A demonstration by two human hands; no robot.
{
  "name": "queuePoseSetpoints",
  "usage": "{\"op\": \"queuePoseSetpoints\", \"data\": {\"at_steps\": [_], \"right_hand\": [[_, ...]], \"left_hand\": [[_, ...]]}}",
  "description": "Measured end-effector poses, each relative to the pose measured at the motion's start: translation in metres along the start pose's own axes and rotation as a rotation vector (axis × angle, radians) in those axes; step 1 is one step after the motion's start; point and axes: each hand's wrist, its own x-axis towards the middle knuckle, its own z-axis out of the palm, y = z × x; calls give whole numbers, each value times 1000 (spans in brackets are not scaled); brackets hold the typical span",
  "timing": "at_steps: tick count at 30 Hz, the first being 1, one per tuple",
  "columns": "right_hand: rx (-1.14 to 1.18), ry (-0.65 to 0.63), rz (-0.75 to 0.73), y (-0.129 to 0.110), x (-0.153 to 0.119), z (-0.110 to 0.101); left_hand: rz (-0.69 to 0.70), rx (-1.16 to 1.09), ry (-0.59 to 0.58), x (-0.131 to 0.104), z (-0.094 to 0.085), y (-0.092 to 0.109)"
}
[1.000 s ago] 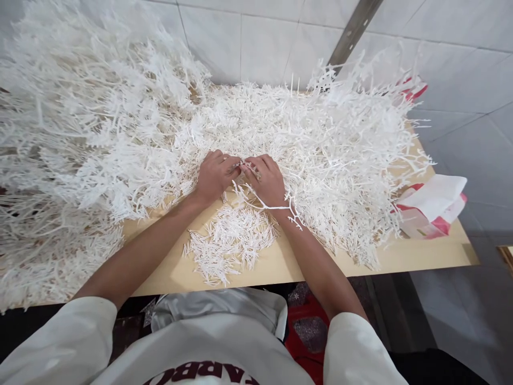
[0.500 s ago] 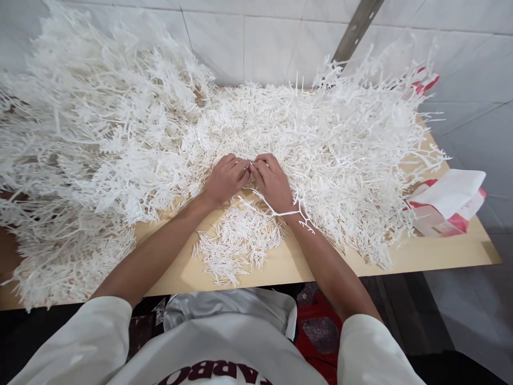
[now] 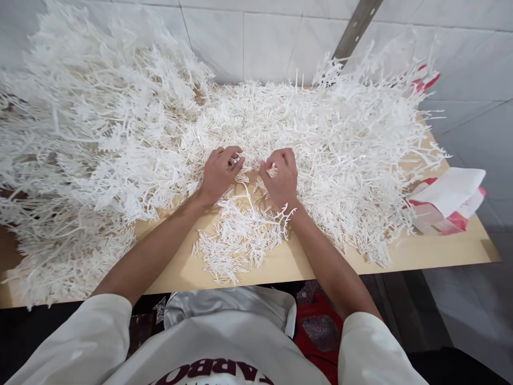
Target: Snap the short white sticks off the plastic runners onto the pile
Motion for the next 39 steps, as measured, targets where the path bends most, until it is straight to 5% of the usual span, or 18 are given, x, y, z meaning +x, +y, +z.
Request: {"op": "queuePoseSetpoints", "data": {"at_steps": [3,7,13,20,24,30,39], "right_hand": [[62,-115,93,1,2,-2],[98,-336,87,-8,-3,2],[103,-289,217,-3,-4,6],[448,-252,378,-5,-3,3],[529,-244,421,-8,-2,1],[275,-432,301,-4,-1,2],[46,-415,123,6,-5,9]], "left_hand": [[45,58,16,-2,0,0],[240,119,-112,-5,2,-1],[309,4,-200,-4,-3,5],[111,-203,-10,0,-7,0],[145,-226,-35,1,-6,-2],[122,-265,-27,0,-4,0],[113,-388,-96,0,-11,3]]}}
